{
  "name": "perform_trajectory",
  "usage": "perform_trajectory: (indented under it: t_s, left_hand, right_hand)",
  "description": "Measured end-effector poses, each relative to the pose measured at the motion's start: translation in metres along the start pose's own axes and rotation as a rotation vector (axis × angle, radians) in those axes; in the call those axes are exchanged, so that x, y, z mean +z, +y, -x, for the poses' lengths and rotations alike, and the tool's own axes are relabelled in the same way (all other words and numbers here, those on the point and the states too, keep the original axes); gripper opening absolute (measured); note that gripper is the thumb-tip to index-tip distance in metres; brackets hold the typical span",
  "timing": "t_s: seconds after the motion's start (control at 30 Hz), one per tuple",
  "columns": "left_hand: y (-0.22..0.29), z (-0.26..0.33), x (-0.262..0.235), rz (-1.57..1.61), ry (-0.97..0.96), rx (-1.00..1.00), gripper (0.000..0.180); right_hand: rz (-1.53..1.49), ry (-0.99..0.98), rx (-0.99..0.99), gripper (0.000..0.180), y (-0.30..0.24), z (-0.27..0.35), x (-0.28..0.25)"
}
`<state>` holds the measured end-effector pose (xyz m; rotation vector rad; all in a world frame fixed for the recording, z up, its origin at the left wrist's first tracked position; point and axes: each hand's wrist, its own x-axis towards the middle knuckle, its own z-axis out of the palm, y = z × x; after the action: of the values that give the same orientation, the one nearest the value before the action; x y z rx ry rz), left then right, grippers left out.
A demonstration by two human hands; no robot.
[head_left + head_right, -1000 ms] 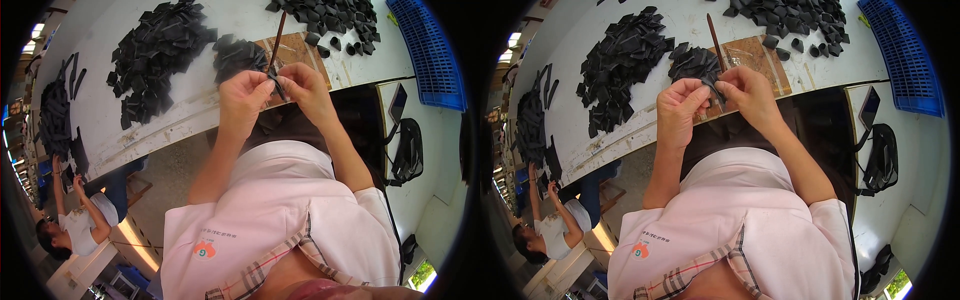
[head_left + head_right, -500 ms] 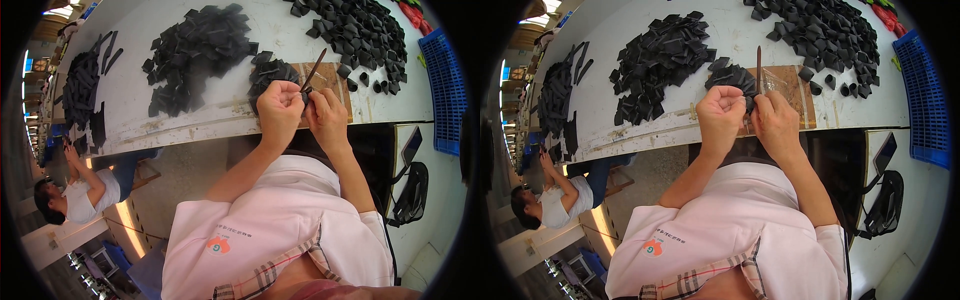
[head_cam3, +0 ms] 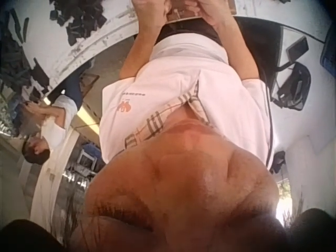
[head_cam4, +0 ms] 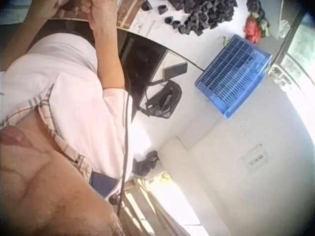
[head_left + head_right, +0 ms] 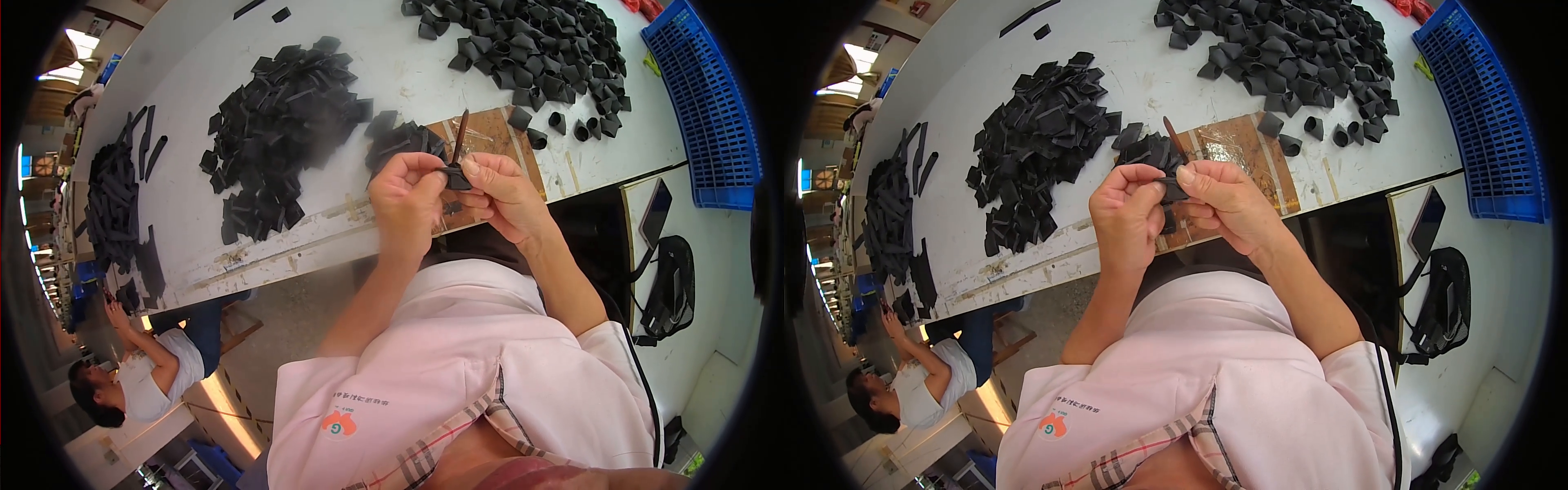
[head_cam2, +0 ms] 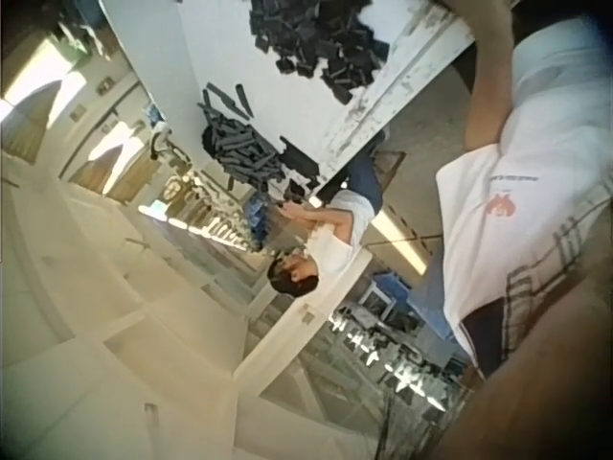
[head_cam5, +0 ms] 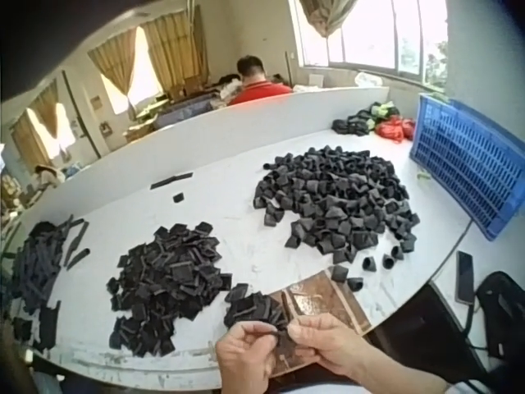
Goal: The recorder is seen manually manipulating and assembling small black flexible components at a workbench in a factory setting.
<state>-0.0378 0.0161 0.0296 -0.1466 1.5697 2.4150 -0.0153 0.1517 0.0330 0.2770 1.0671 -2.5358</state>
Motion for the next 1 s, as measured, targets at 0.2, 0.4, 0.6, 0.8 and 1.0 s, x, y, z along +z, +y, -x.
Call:
perform_trajectory:
  t_s: [0.2,0.4,0.6,0.8,1.0]
  left_hand:
    - [0.041,-0.02,0.002,0.957,-0.599,-0.467,0.015]
    - [0.02,-0.038,-0.005,0.74,-0.377,-0.431,0.013]
    - [0.012,-0.027,-0.003,0.6,-0.38,-0.243,0.014]
    - [0.02,-0.031,0.017,-0.228,-0.162,0.571,0.026]
    - [0.024,-0.031,0.016,-0.274,-0.239,0.732,0.008]
  right_hand:
    - [0.469,-0.05,-0.245,0.024,-0.053,-0.008,0.032]
    - [0.336,-0.127,-0.14,0.03,-0.04,-0.038,-0.001]
    - [0.535,-0.119,-0.228,0.029,-0.047,-0.034,-0.001]
    - [0.755,0.065,-0.5,0.027,-0.039,-0.031,-0.002]
    - [1.184,0.164,-1.068,0.027,-0.032,-0.016,0.007]
